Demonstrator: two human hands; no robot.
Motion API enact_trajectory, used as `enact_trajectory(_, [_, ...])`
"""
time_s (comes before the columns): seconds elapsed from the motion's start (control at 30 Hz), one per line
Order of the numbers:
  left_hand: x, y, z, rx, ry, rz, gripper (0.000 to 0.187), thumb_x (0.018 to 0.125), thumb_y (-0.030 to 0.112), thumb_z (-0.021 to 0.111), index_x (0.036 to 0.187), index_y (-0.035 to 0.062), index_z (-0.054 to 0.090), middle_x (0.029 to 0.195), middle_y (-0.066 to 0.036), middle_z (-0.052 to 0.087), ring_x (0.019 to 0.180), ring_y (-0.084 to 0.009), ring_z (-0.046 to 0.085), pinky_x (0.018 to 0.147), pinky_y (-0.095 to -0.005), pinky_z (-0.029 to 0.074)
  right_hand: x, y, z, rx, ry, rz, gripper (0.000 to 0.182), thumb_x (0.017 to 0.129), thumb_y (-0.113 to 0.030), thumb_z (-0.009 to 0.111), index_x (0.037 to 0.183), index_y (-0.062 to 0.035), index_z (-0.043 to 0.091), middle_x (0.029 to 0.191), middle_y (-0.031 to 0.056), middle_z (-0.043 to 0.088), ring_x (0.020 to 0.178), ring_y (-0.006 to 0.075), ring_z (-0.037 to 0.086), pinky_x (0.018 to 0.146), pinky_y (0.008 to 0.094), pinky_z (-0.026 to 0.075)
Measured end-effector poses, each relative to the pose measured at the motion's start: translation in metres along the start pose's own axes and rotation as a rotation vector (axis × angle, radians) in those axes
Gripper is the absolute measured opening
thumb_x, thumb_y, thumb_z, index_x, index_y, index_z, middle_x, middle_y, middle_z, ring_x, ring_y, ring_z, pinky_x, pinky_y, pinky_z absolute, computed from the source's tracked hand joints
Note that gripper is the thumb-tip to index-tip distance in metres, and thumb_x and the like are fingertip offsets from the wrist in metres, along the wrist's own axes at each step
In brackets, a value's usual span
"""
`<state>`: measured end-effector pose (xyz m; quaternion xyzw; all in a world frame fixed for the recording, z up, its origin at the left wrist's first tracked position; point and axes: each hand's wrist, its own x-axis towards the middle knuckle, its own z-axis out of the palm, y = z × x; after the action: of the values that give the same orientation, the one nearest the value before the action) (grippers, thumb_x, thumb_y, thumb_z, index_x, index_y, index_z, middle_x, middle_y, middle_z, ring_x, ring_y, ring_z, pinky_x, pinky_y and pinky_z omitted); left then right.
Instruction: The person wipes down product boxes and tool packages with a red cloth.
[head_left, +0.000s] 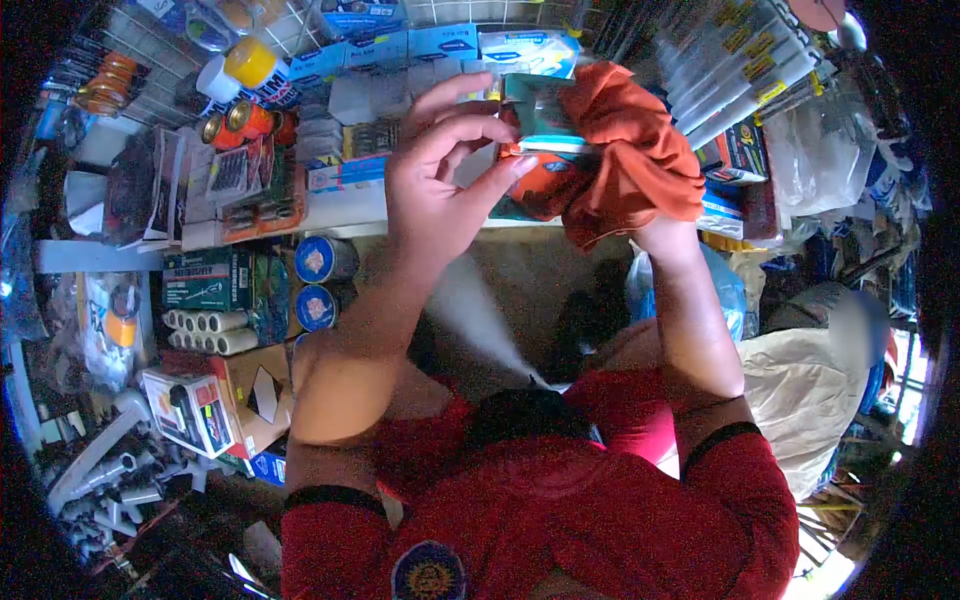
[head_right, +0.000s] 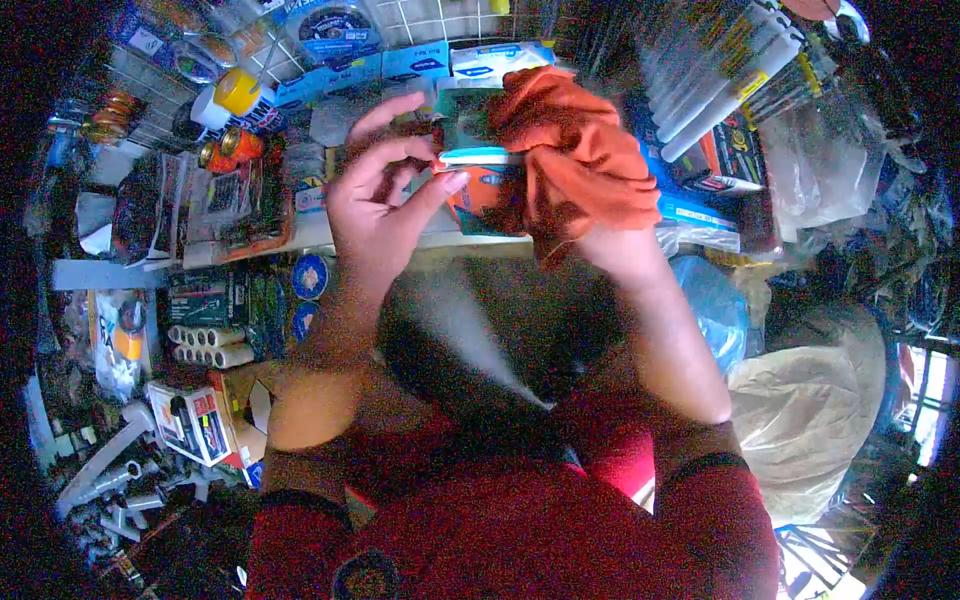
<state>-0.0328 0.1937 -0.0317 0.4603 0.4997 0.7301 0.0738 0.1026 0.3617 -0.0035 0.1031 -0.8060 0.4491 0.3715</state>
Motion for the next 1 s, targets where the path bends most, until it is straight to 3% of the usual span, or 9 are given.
enact_trajectory(0.1, [0.005, 0.006, -0.003, -0.041, -0.032, -0.029, 0.020, 0.078, -0.012, 0.075, 0.094, -0.0040, 0.067, 0.137, -0.013, 0.048, 0.109, -0.0184, 0.063, 0.095, -0.0317, 0.056, -0.009, -0.016, 0.006, 0.088, 0.095, 0.275, 0.017, 0.095, -0.006, 0.056, 0.110, -0.0017, 0.064, 0.121, 0.0129, 0.061, 0.117, 0.0235, 0.058, 0.102, 0.0355, 0.044])
enact_trajectory(0.2, [0.004, 0.011, -0.003, -0.035, -0.034, -0.067, 0.016, 0.080, -0.009, 0.074, 0.093, -0.0027, 0.068, 0.137, -0.013, 0.048, 0.107, -0.0179, 0.063, 0.094, -0.0310, 0.055, -0.005, -0.005, -0.001, -0.030, 0.034, 0.113, 0.021, 0.098, -0.010, 0.056, 0.117, -0.0024, 0.062, 0.124, 0.0127, 0.061, 0.117, 0.0225, 0.058, 0.102, 0.0346, 0.045])
enact_trajectory(0.43, [0.005, 0.013, -0.011, 0.221, -0.133, 0.045, 0.008, 0.083, -0.002, 0.073, 0.090, 0.0008, 0.068, 0.138, -0.013, 0.048, 0.105, -0.0183, 0.062, 0.092, -0.0301, 0.052, -0.015, 0.003, -0.003, -0.012, 0.070, 0.253, 0.021, 0.095, -0.008, 0.058, 0.114, -0.0035, 0.065, 0.121, 0.0125, 0.063, 0.112, 0.0240, 0.060, 0.099, 0.0352, 0.047])
enact_trajectory(0.53, [0.006, 0.014, -0.011, 0.157, -0.178, 0.016, 0.016, 0.084, -0.003, 0.072, 0.099, 0.0003, 0.066, 0.138, -0.014, 0.050, 0.108, -0.0181, 0.061, 0.094, -0.0319, 0.053, -0.004, -0.010, 0.001, 0.079, 0.061, 0.216, 0.022, 0.093, -0.007, 0.060, 0.114, -0.0039, 0.066, 0.120, 0.0122, 0.064, 0.111, 0.0246, 0.061, 0.098, 0.0356, 0.047])
enact_trajectory(0.6, [0.006, 0.018, -0.007, -0.041, -0.110, -0.132, 0.026, 0.087, -0.004, 0.069, 0.110, -0.0012, 0.059, 0.142, -0.017, 0.048, 0.106, -0.0122, 0.058, 0.083, -0.0250, 0.054, -0.010, -0.005, -0.001, -0.043, 0.045, 0.207, 0.021, 0.093, -0.006, 0.060, 0.113, -0.0041, 0.067, 0.118, 0.0112, 0.065, 0.111, 0.0234, 0.061, 0.097, 0.0345, 0.048])
enact_trajectory(0.63, [0.005, 0.018, -0.008, -0.069, -0.126, -0.158, 0.031, 0.088, -0.002, 0.068, 0.116, -0.0004, 0.055, 0.141, -0.018, 0.048, 0.123, -0.0218, 0.053, 0.094, -0.0325, 0.054, -0.013, -0.002, -0.001, -0.164, 0.027, 0.197, 0.021, 0.092, -0.005, 0.061, 0.112, -0.0043, 0.068, 0.117, 0.0102, 0.065, 0.111, 0.0221, 0.061, 0.097, 0.0333, 0.048])
enact_trajectory(0.73, [0.005, 0.027, -0.006, -0.026, -0.112, -0.202, 0.026, 0.089, 0.000, 0.068, 0.112, -0.0007, 0.057, 0.141, -0.018, 0.049, 0.124, -0.0220, 0.052, 0.095, -0.0353, 0.054, -0.022, 0.006, 0.004, -0.361, 0.018, 0.216, 0.022, 0.092, -0.003, 0.058, 0.112, -0.0047, 0.068, 0.116, 0.0096, 0.066, 0.111, 0.0213, 0.061, 0.099, 0.0325, 0.047])
enact_trajectory(0.83, [0.007, 0.031, -0.008, -0.009, -0.091, -0.231, 0.025, 0.086, -0.002, 0.071, 0.108, -0.0011, 0.060, 0.135, -0.015, 0.051, 0.114, -0.0203, 0.059, 0.094, -0.0360, 0.056, -0.016, 0.004, 0.007, -0.136, 0.076, 0.187, 0.022, 0.090, -0.001, 0.060, 0.110, -0.0045, 0.069, 0.114, 0.0096, 0.066, 0.112, 0.0210, 0.060, 0.101, 0.0319, 0.046])
enact_trajectory(1.0, [0.000, 0.022, -0.008, -0.013, -0.093, -0.129, 0.017, 0.088, -0.003, 0.069, 0.104, -0.0025, 0.063, 0.136, -0.015, 0.050, 0.112, -0.0191, 0.060, 0.092, -0.0341, 0.057, -0.010, -0.012, 0.010, -0.180, 0.094, 0.212, 0.017, 0.089, -0.002, 0.062, 0.104, -0.0034, 0.071, 0.110, 0.0099, 0.068, 0.109, 0.0212, 0.061, 0.099, 0.0319, 0.047])
